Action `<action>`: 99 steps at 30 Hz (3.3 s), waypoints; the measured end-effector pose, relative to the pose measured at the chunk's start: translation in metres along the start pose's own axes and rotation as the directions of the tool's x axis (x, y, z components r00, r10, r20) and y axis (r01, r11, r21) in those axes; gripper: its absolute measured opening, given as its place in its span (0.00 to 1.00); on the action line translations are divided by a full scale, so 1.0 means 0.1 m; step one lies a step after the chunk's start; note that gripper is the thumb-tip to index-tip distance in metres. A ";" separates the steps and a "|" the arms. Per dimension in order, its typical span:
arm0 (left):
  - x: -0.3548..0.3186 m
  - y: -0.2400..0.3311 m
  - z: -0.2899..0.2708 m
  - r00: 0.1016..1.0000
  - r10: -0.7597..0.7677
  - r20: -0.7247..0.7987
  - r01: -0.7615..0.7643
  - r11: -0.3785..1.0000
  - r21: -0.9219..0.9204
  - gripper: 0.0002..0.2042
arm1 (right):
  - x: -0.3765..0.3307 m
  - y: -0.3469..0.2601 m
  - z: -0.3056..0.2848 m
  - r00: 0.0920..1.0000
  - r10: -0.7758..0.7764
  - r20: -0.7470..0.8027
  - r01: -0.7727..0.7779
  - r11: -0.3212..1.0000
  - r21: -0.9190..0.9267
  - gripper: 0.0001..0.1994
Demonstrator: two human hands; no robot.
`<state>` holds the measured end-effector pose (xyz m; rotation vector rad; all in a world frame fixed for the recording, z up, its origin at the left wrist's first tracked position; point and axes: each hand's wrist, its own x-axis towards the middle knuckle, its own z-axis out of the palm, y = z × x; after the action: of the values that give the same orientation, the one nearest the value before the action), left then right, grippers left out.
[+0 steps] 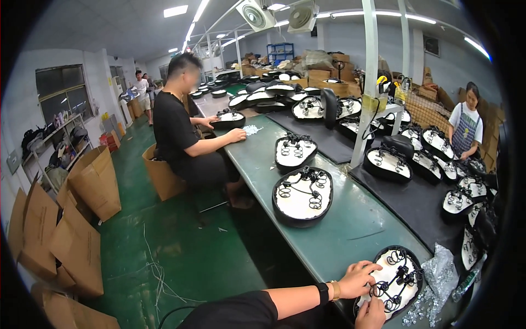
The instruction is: The person picks up a nut from the table, places it onto a bolt on the bicycle seat frame, and repeats this for the other bolts before placing the finished seat into a cardboard box.
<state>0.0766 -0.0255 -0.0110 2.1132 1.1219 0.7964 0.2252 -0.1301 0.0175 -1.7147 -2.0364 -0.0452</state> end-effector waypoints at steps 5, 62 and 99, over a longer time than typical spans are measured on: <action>0.00 0.02 0.05 0.999 -0.034 -0.015 0.035 0.999 0.037 0.04 | -0.03 0.05 0.08 1.000 -0.020 0.008 0.020 1.000 0.009 0.20; -0.48 0.49 -0.34 0.947 0.303 0.102 -0.312 0.809 0.497 0.32 | -0.04 0.03 0.06 0.981 0.156 -0.117 -0.137 0.978 0.155 0.10; -0.35 0.24 -0.10 0.933 0.315 0.174 -0.353 0.893 0.278 0.43 | -0.06 0.04 0.06 0.975 0.136 -0.176 -0.102 0.977 0.189 0.08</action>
<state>0.0649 -0.0643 0.0052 2.6278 0.8673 0.6607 0.2270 -0.1325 0.0087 -1.6510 -1.7430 0.0141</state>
